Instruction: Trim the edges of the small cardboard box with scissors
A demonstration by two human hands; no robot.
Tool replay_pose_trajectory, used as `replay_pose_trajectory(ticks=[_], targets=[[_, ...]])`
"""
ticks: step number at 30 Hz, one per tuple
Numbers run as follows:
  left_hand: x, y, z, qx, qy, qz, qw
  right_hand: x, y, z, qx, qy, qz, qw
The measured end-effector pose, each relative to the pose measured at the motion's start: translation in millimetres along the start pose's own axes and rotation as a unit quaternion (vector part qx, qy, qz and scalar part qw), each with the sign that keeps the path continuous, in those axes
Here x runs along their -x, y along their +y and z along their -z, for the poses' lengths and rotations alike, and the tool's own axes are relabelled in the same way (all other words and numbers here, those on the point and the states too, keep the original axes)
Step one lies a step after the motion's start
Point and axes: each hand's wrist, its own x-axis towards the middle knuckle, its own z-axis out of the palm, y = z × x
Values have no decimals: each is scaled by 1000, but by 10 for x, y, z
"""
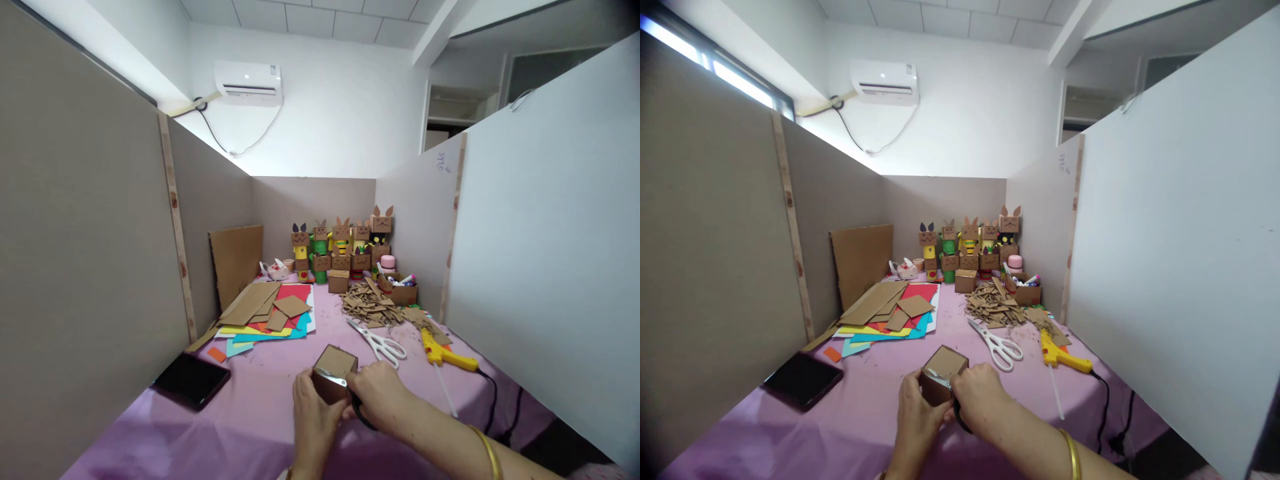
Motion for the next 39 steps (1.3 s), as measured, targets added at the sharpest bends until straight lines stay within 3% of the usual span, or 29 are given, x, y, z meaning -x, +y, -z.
replay_pose_trajectory(ticks=[10,19,39], targets=[[12,-9,2,2,10,7,1000,11,18,-13,9,-8,-6,1000],[-2,-32,-16,5,-1,3,1000,5,-43,115,16,-24,0,1000],[15,8,9,14,-2,13,1000,8,-31,90,24,0,-4,1000]])
